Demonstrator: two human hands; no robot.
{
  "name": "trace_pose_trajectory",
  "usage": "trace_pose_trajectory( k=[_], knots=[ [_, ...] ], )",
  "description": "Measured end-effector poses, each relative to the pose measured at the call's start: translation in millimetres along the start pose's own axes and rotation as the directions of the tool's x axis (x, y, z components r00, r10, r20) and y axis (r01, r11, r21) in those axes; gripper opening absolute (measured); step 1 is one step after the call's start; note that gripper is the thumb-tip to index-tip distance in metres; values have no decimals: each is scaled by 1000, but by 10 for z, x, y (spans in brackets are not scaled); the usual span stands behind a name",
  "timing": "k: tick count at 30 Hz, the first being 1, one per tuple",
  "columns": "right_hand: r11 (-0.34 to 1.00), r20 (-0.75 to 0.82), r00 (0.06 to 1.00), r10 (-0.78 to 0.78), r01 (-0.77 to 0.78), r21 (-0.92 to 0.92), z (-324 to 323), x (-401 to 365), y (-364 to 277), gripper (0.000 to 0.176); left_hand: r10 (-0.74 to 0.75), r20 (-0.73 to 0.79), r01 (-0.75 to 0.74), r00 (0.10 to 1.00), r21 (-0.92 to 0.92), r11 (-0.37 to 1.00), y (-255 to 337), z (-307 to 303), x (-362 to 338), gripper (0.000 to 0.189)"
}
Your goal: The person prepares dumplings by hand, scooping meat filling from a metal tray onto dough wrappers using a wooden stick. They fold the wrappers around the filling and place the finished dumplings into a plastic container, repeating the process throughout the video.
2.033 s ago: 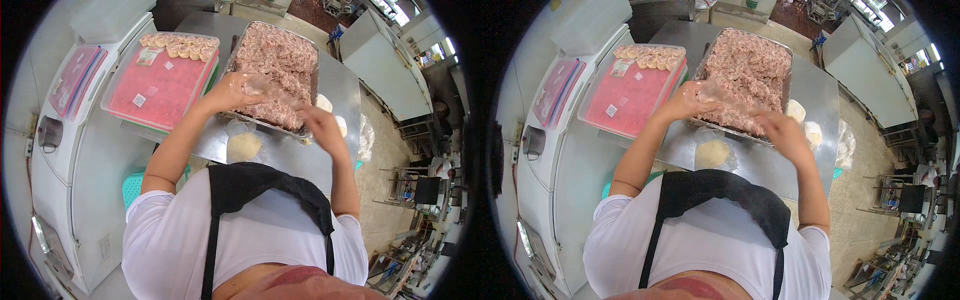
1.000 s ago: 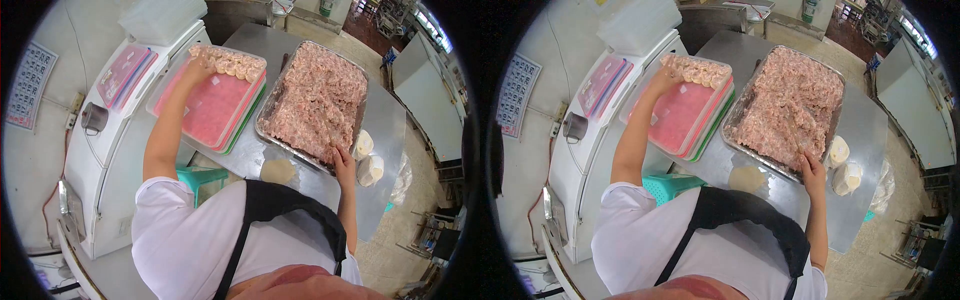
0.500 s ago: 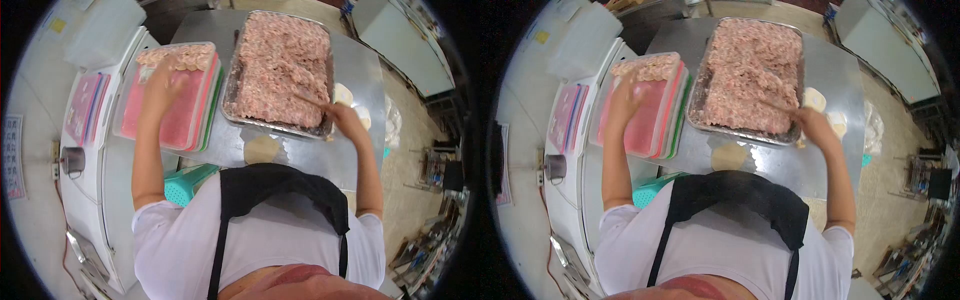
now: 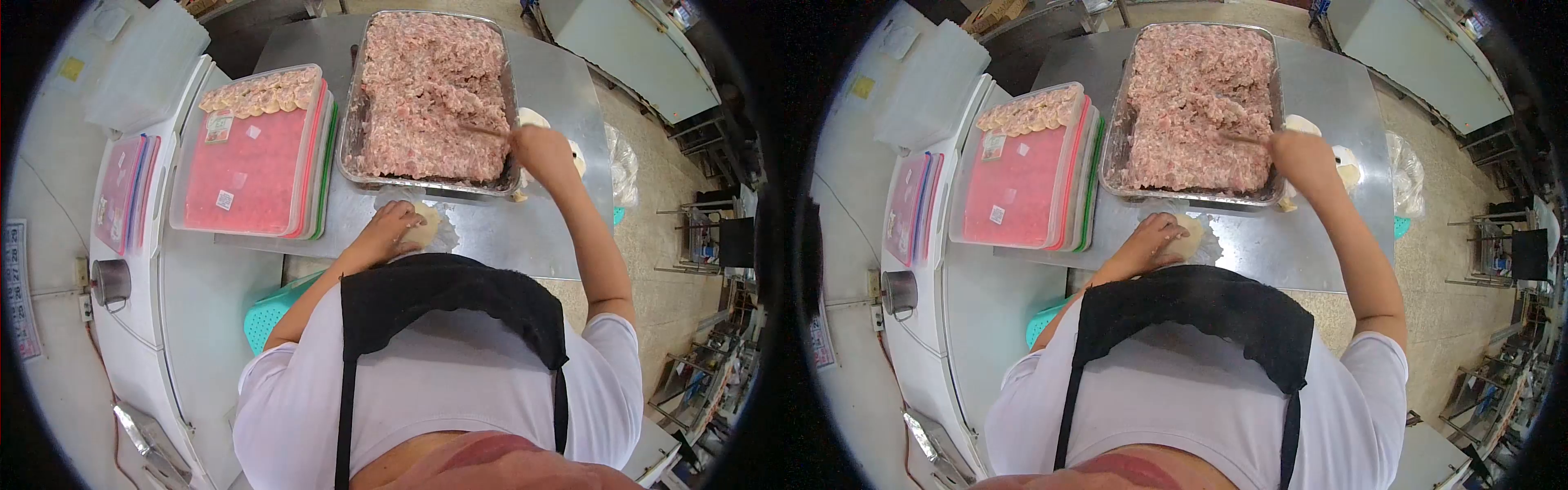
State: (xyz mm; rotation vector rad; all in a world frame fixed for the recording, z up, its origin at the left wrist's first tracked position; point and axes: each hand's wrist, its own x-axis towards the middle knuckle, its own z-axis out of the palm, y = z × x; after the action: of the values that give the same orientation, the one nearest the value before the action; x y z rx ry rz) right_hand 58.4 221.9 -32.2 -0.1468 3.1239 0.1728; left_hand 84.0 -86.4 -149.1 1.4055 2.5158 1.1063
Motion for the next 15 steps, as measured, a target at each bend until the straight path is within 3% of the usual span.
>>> trace_pose_trajectory(
  k=[2,3,10,12,13,15],
  knots=[
    [999,-196,981,-2,12,50,82,169,54,20,-9,11,10,1000,-48,999,-112,74,7,24],
    [999,-101,994,-40,43,27,314,284,85,24,-16,24,19,1000,-93,995,-155,89,10,20],
    [958,-114,994,1,32,285,532,-13,-566,28,-101,-53,80,994,-297,951,-155,-162,8,19],
    [885,-76,997,3,33,464,596,-43,-446,29,-444,70,373,893,-668,644,-149,-218,-4,21],
    [885,-77,997,-1,37,463,587,-28,-375,29,-446,66,371,893,-668,645,-150,-242,15,21],
    [787,40,999,-9,-18,617,534,22,-227,29,-503,83,235,860,-940,246,-135,-296,59,24]
  ],
)
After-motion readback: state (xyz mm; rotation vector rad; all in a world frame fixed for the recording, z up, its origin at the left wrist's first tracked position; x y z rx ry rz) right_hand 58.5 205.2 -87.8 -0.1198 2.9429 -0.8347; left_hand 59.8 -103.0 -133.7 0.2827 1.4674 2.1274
